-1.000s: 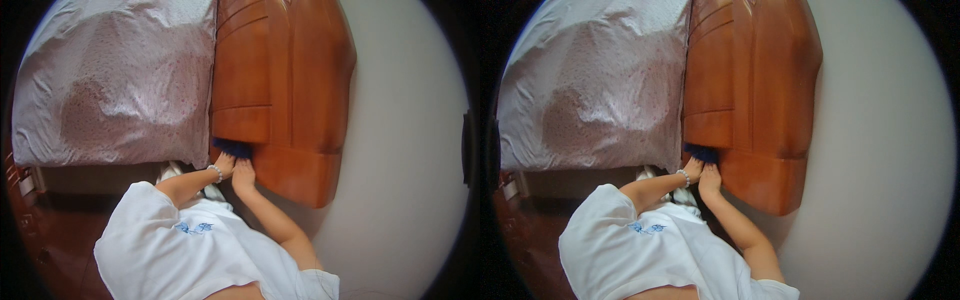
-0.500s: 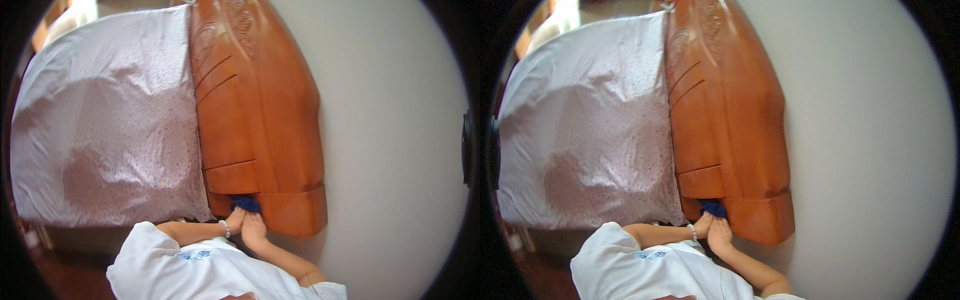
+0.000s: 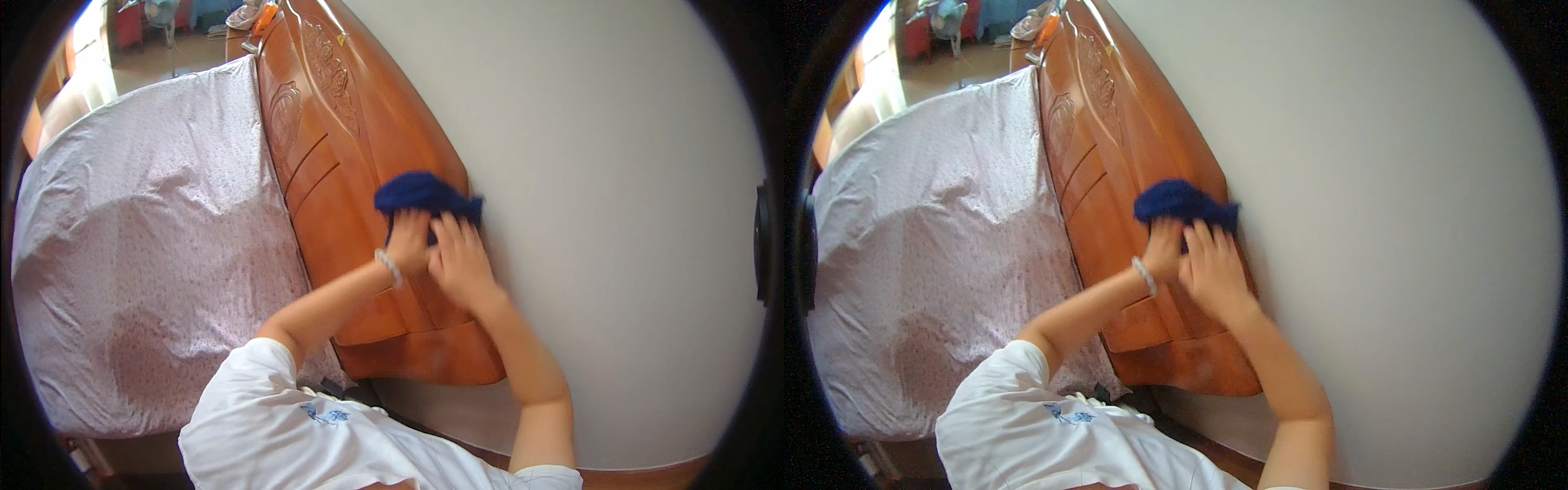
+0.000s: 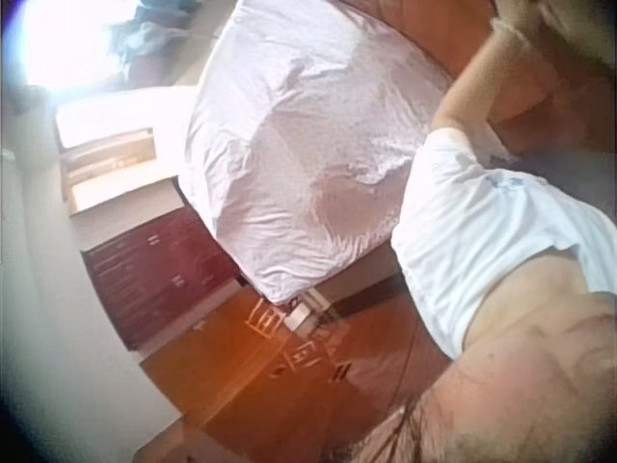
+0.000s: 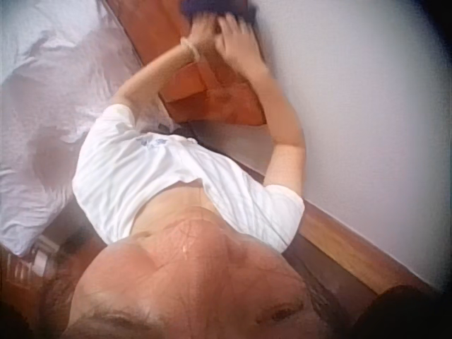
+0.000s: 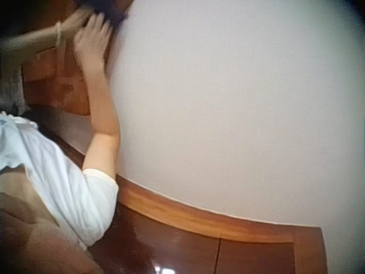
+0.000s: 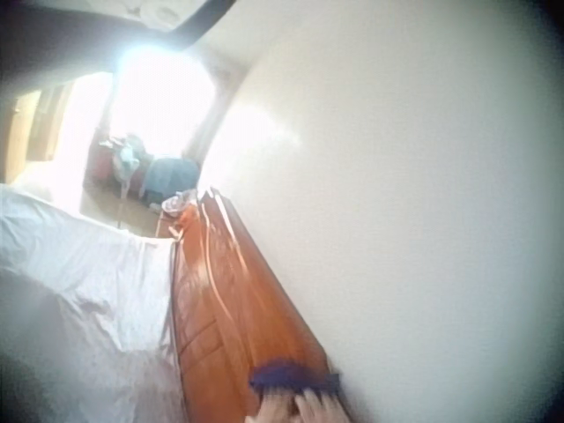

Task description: The person spreads a floral sheet over a bed, then wipes the wooden headboard and a chair with a blue cloth. They move a backpack and wipe a bedside table, followed by wiping a desk surface and organizing items on it.

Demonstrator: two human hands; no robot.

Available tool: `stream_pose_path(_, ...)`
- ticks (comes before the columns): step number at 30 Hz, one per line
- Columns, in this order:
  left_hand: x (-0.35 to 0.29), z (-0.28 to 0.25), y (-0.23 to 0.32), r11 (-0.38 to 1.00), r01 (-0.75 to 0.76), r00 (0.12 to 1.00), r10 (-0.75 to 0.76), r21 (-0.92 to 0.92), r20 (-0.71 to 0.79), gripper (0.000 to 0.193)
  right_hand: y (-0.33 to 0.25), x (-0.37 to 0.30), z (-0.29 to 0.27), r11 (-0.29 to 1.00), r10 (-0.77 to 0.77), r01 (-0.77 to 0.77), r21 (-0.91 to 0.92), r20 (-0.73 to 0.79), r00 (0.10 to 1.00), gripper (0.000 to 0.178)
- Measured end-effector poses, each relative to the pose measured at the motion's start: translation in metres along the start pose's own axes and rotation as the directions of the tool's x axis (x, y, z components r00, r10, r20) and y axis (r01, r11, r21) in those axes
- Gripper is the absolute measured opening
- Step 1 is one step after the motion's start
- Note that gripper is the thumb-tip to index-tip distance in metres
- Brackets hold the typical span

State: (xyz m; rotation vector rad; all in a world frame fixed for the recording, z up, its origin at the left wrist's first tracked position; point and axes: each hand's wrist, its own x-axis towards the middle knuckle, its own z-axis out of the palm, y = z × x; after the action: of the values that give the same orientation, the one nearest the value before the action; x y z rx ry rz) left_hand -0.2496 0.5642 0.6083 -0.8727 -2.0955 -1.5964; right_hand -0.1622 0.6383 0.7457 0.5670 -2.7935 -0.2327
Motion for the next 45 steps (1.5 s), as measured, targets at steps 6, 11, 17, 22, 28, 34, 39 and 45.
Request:
stream_pose_path(6,0.103,-0.045,-0.044,0.983,0.055,0.975,-0.015,0.176,-0.220,0.056,0.035,0.134,0.028,0.995,-0.016,0.032,0.094,-0.157,0.987,0.034)
stream_pose_path(11,0.031,-0.001,-0.009,0.909,0.014,0.982,0.066,0.416,-0.176,0.050,-0.004,0.061,0.010,0.999,0.048,-0.046,0.017,-0.115,0.992,0.024)
stream_pose_path(17,-0.106,0.028,0.114,0.997,-0.031,0.997,0.025,0.071,0.079,0.053,-0.039,-0.109,-0.023,0.944,0.328,-0.330,0.013,-0.137,0.935,0.010)
stream_pose_path(22,-0.183,0.058,0.166,0.994,-0.083,0.983,0.093,-0.066,0.157,0.059,-0.055,-0.205,-0.025,0.937,0.340,-0.346,0.037,-0.310,0.888,0.007)
stream_pose_path(28,-0.255,0.064,0.136,1.000,0.003,0.977,-0.008,0.026,0.215,0.049,-0.098,-0.245,0.020,0.953,0.274,-0.288,-0.093,-0.138,0.952,0.010)
stream_pose_path(34,-0.301,0.008,0.083,0.855,0.430,0.612,-0.513,0.291,0.602,0.048,-0.148,-0.261,0.119,0.988,0.104,-0.122,0.095,0.172,0.980,0.020)
stream_pose_path(39,-0.337,-0.088,0.068,0.664,0.619,0.340,-0.708,0.419,0.618,0.037,-0.206,-0.232,0.162,0.729,-0.034,-0.342,0.593,0.530,0.848,0.020)
stream_pose_path(45,-0.436,-0.339,0.061,0.614,0.764,0.490,-0.753,0.199,0.440,0.044,-0.420,-0.154,0.142,-0.100,-0.232,-0.583,0.806,0.551,0.802,0.018)
